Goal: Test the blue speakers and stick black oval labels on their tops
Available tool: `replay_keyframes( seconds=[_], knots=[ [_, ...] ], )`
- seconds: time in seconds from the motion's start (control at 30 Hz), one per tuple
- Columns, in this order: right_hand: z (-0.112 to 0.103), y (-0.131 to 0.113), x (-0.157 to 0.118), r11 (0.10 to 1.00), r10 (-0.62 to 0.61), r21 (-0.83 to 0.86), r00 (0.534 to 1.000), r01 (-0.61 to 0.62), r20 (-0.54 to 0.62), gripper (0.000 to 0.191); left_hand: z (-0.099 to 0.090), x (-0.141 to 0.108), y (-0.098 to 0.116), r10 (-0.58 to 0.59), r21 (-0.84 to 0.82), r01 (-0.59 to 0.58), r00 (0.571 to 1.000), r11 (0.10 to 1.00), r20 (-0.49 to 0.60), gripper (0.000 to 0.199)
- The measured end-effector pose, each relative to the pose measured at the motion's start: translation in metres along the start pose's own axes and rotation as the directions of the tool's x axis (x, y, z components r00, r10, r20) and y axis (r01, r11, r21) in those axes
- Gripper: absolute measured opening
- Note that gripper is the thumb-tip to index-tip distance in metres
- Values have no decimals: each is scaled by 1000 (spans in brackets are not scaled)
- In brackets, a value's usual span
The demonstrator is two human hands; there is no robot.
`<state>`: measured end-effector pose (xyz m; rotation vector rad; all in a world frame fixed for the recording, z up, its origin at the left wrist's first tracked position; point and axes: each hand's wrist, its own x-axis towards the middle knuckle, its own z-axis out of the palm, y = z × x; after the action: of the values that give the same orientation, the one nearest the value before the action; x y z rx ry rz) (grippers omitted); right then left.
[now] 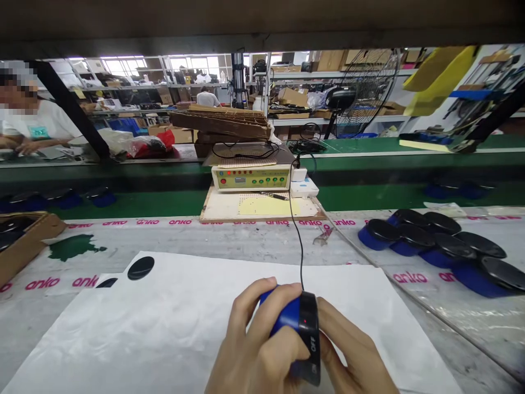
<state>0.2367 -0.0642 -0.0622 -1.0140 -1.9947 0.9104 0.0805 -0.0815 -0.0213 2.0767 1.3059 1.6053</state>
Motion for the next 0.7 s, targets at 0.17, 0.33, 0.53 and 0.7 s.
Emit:
replay_keyframes(
  seconds=[0.17, 0.33, 0.53, 0.7],
  knots=[
    [4, 3, 0, 999, -5, 48, 1000, 6, -24, 17, -5, 0, -15, -59, 3, 59, 994, 998, 87, 30],
    [-9, -6, 0, 997, 15, -77, 999, -12, 29, 13, -11, -3, -22, -423, -282, 445, 896, 850, 138, 54],
    [-25, -26, 9, 930, -173, -315, 982, 189, 80, 19, -10, -3, -12, -683, -366, 763, 643, 533, 346, 62],
    [-42, -20, 19, 906, -171, -353, 965, 233, 200, 18, -3, 0, -19, -759, -443, 771, 598, 458, 256, 63]
  ],
)
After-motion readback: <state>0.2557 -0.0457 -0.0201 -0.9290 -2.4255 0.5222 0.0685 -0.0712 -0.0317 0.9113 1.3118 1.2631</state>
